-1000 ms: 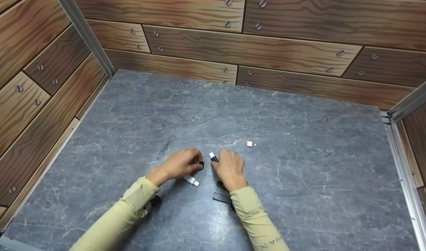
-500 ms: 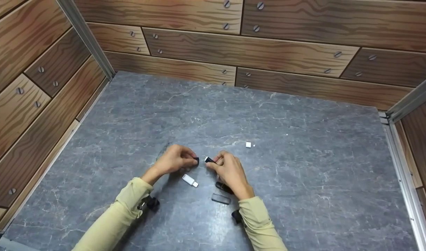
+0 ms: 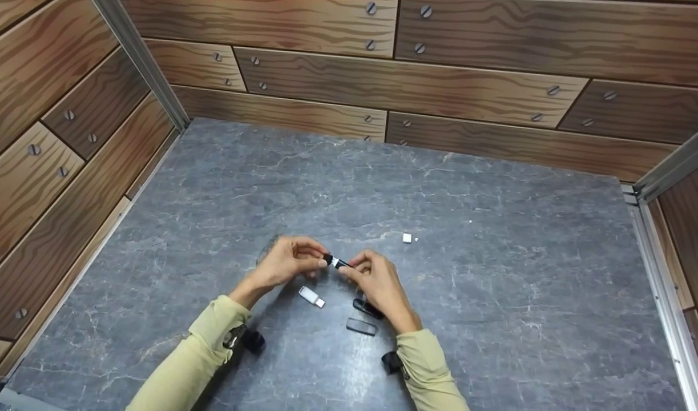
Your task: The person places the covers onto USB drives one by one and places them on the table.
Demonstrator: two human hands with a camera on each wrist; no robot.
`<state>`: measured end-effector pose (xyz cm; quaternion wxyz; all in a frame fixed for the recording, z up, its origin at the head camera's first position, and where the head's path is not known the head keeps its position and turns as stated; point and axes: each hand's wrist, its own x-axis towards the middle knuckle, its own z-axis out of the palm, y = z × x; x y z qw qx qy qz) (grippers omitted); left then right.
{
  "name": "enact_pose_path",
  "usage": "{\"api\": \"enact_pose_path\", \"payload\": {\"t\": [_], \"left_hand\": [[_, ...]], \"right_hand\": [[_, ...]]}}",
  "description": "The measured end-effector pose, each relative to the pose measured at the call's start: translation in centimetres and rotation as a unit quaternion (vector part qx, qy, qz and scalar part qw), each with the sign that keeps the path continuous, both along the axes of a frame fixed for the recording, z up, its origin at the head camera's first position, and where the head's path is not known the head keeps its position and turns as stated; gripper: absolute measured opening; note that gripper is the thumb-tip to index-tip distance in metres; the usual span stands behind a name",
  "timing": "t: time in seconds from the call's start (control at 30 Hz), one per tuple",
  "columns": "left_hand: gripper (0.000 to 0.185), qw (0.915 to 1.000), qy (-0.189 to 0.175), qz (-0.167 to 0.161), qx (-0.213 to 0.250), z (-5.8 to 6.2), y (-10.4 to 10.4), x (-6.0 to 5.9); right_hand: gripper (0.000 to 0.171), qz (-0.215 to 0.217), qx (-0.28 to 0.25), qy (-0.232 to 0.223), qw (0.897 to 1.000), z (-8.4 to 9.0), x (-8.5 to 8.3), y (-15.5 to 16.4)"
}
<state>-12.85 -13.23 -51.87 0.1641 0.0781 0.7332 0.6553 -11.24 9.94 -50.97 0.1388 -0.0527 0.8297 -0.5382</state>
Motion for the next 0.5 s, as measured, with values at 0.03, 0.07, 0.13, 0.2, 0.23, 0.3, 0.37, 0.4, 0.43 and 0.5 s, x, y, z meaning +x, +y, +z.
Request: {"api": "enact_pose_path", "payload": {"t": [0.03, 0.07, 0.13, 0.2, 0.23, 0.3, 0.37, 0.4, 0.43, 0.5], "left_hand": [[0.025, 1.0, -0.003, -0.001, 0.0, 0.0, 0.0, 0.1], [0.025, 1.0, -0.006, 0.0, -0.002, 0.1, 0.1, 0.1], [0.025, 0.9998, -0.013, 0.008, -0.008, 0.1, 0.1, 0.2], [0.025, 0.9997, -0.012, 0.014, -0.016, 0.1, 0.0, 0.3], [0.025, 0.9996, -0.012, 0.016, -0.019, 0.1, 0.0, 0.3], [0.025, 0.9995, -0.01, 0.018, -0.025, 0.1, 0.0, 0.5], [0.024, 0.9994, -0.003, 0.015, -0.031, 0.0, 0.1, 0.8], [0.024, 0.9993, -0.001, 0.015, -0.034, -0.1, 0.1, 0.9], [0.023, 0.9992, 0.001, 0.015, -0.037, -0.1, 0.2, 1.0], [0.022, 0.9988, 0.007, 0.015, -0.046, -0.3, 0.3, 1.2]], "right_hand": [[0.023, -0.001, -0.002, 0.002, 1.0, -0.1, 0.0, 0.0], [0.021, -0.002, -0.005, 0.004, 1.0, -0.3, 0.1, 0.0], [0.019, -0.008, -0.008, 0.006, 1.0, -0.5, 0.2, 0.1], [0.018, -0.013, -0.012, 0.009, 1.0, -0.6, 0.2, 0.1], [0.018, -0.013, -0.013, 0.01, 1.0, -0.7, 0.3, 0.1], [0.018, -0.01, -0.014, 0.014, 1.0, -0.8, 0.3, 0.1], [0.018, -0.009, -0.013, 0.018, 1.0, -0.9, 0.4, 0.1], [0.017, -0.01, -0.012, 0.017, 1.0, -1.0, 0.4, 0.1], [0.017, -0.01, -0.012, 0.016, 1.0, -1.1, 0.4, 0.1], [0.016, -0.011, -0.012, 0.014, 1.0, -1.3, 0.5, 0.1]]}}
